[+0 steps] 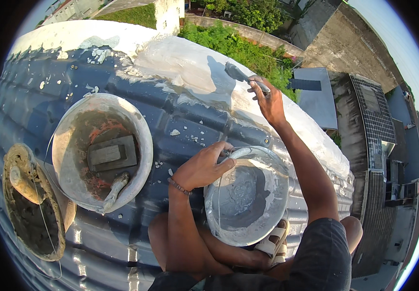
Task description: Apply sealant or paint to the ridge of a tiled roof using a brush.
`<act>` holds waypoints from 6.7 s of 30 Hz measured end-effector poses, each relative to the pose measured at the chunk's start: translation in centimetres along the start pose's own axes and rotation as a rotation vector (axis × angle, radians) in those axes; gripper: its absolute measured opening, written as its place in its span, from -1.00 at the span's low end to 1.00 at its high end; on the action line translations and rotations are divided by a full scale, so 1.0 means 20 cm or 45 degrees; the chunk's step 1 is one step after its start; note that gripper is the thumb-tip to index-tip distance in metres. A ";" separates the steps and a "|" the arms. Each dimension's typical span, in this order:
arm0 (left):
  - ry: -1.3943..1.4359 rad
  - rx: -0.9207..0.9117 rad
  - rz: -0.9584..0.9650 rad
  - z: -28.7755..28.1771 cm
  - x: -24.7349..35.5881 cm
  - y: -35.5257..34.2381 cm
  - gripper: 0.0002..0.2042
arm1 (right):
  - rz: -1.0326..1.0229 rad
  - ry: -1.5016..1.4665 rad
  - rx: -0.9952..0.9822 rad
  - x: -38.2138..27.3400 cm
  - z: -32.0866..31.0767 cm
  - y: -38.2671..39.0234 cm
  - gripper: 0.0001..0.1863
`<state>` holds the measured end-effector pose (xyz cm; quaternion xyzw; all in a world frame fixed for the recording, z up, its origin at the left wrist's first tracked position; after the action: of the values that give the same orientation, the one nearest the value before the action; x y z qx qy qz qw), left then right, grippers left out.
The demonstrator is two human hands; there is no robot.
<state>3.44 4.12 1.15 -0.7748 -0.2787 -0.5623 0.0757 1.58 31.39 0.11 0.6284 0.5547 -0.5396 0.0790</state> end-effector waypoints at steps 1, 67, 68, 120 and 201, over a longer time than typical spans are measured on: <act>0.003 -0.002 0.004 0.00 0.00 0.00 -0.54 | -0.004 0.137 -0.121 0.01 -0.01 0.03 -0.64; -0.064 0.070 -0.088 0.03 0.03 -0.03 -0.38 | 0.384 0.300 0.234 -0.84 -0.67 0.79 -0.59; -0.060 0.055 -0.133 0.03 0.04 -0.03 -0.38 | 0.379 0.406 0.007 -0.86 -0.57 0.82 -0.61; -0.060 0.092 0.076 0.02 -0.06 0.00 -0.30 | -0.271 0.461 -0.393 -0.30 0.55 -0.38 -0.65; -0.086 0.025 -0.027 0.00 0.03 -0.02 -0.45 | -0.266 0.863 -0.655 0.07 0.00 -0.12 -0.65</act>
<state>3.34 4.67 1.66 -0.7896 -0.2946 -0.5339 0.0679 -0.50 33.17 0.19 0.6704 0.7262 -0.1522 -0.0084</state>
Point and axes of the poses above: each hand's wrist, its own y-axis away from the middle knuckle, its own z-axis out of the palm, x = y × z, the point moved 2 cm from there along -y, towards the middle knuckle, and after that the axes turned 7 degrees about -z, right-handed, at the moved point
